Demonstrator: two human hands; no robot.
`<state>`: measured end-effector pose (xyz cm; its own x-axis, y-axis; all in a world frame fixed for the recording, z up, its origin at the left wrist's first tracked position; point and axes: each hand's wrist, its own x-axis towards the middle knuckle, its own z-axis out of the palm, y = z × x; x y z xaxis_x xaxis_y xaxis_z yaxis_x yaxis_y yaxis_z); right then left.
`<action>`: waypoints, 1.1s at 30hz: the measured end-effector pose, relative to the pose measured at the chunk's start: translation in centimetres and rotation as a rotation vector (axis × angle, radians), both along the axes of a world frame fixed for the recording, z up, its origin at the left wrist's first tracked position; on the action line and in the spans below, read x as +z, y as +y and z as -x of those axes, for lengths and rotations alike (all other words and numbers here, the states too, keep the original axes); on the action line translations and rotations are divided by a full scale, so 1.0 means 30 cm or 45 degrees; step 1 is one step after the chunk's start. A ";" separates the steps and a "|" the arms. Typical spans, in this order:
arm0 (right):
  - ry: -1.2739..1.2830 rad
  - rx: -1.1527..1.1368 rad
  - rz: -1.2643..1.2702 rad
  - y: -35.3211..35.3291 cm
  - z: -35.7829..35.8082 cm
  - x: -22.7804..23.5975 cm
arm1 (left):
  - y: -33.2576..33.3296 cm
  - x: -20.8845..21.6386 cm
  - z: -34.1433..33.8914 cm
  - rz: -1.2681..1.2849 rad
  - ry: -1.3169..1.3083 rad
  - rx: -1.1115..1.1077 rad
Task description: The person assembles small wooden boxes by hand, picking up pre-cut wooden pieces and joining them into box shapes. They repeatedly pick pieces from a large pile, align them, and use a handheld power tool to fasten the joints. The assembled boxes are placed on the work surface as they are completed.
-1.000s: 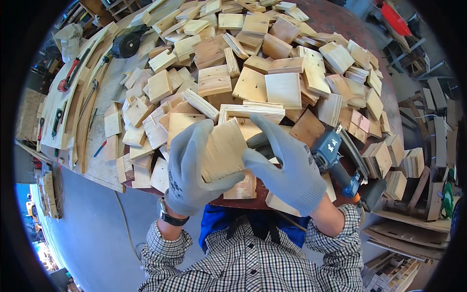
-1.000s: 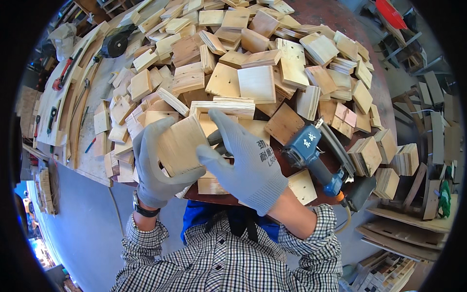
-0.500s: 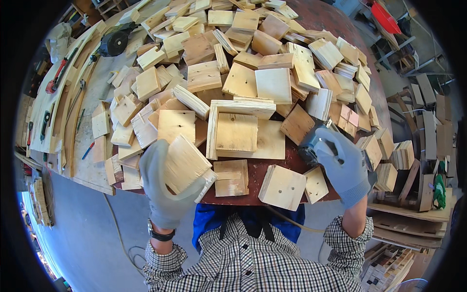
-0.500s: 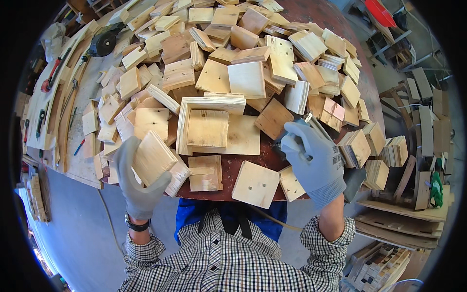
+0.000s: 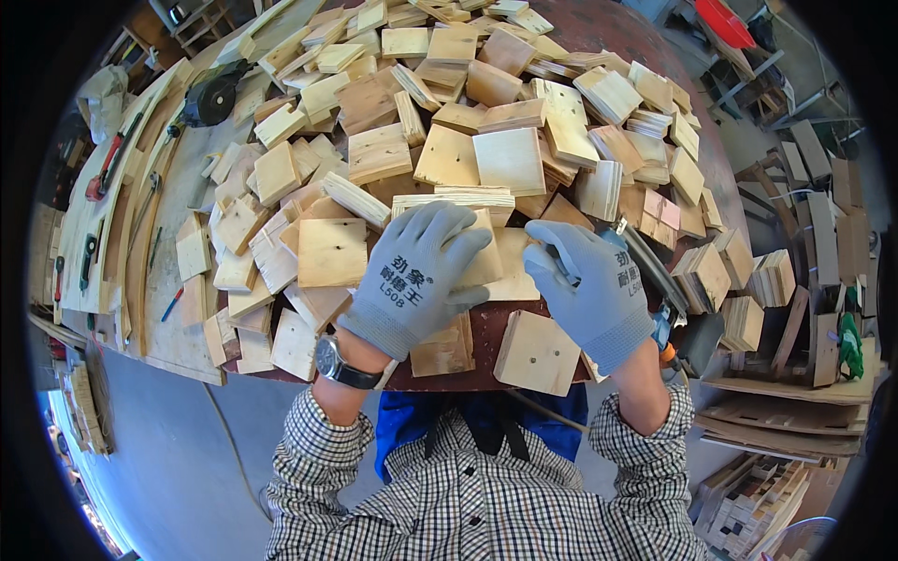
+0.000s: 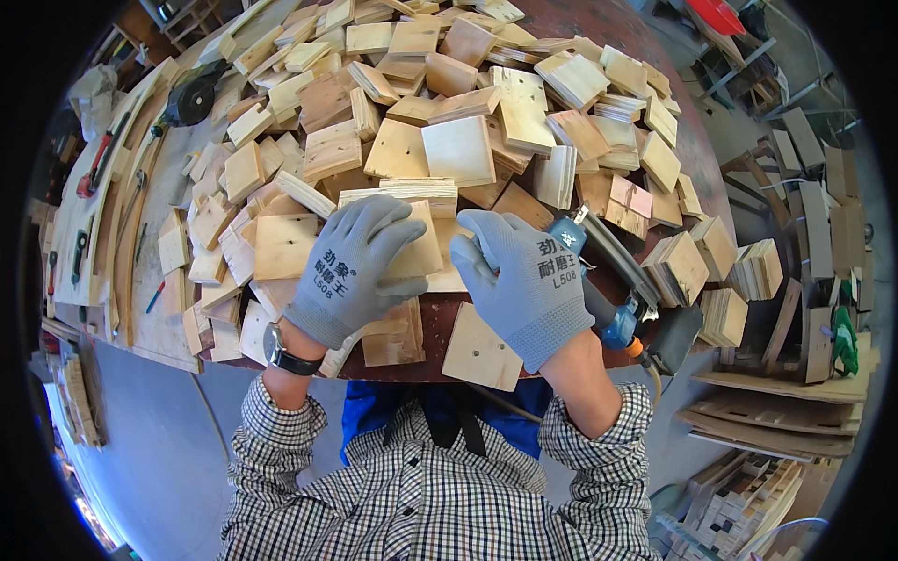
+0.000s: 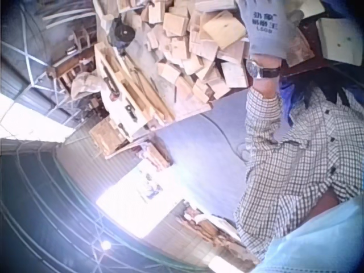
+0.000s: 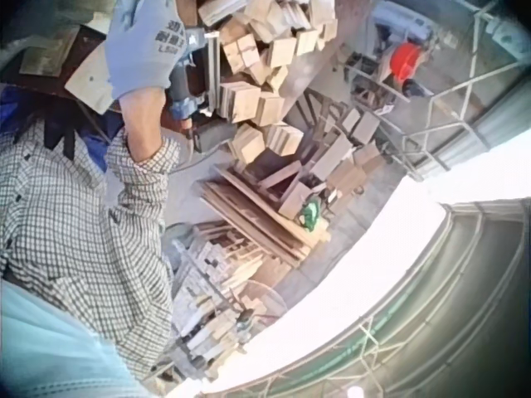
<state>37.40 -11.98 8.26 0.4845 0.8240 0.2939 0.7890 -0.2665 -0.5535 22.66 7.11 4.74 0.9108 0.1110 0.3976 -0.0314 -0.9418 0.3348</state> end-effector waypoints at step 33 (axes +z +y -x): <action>-0.240 0.023 0.401 -0.253 0.168 -0.064 | -0.119 -0.027 0.093 -0.356 0.354 0.141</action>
<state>32.37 -19.58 6.34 0.4305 0.8963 0.1069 0.8754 -0.3857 -0.2912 19.86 3.54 3.92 0.9765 0.1368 0.1666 0.1308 -0.9903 0.0465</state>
